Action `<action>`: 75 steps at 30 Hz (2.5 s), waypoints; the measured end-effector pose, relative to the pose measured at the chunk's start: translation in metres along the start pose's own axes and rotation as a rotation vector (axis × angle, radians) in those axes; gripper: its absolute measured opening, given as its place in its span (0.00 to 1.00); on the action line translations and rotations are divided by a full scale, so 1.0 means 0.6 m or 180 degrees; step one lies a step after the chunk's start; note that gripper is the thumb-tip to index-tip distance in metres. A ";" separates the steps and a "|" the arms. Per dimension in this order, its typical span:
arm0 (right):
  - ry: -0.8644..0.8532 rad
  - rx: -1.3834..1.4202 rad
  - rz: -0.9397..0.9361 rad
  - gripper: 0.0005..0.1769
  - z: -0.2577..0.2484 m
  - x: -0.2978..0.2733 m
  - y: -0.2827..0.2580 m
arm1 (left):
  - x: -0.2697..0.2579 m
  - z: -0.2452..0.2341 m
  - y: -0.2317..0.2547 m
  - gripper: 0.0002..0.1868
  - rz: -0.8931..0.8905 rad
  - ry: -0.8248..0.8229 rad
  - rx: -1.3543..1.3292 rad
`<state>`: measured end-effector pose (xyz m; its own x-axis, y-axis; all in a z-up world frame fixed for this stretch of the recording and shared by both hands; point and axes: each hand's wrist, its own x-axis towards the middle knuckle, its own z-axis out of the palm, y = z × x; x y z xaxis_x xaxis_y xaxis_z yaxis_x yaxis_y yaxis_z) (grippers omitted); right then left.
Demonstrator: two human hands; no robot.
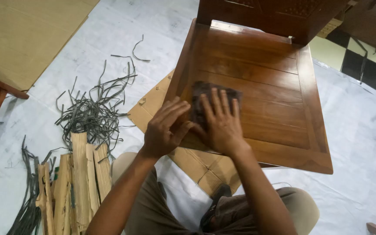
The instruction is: Wiping down a wooden chair and then wrapping cardboard around the legs of a wooden stool to prepare it for delivery.
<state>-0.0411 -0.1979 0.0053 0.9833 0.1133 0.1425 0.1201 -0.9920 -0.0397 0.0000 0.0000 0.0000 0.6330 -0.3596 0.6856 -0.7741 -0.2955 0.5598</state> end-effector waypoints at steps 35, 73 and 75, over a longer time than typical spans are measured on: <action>-0.0384 -0.0032 0.1914 0.53 -0.045 -0.201 0.267 | 0.042 0.007 0.000 0.43 0.0028 -0.2783 0.1119; 0.0070 -0.0038 0.0129 0.50 0.046 0.143 0.128 | 0.104 0.061 -0.091 0.37 0.0135 -0.1169 0.0787; 0.1162 -0.0619 -0.0535 0.52 0.101 0.172 0.107 | 0.103 0.064 -0.093 0.38 0.0111 -0.0832 0.0735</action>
<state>0.0763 -0.2463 -0.0428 0.8354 0.2812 0.4723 0.2118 -0.9575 0.1956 0.0822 -0.0396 -0.0068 0.6082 -0.5786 0.5434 -0.7935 -0.4606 0.3977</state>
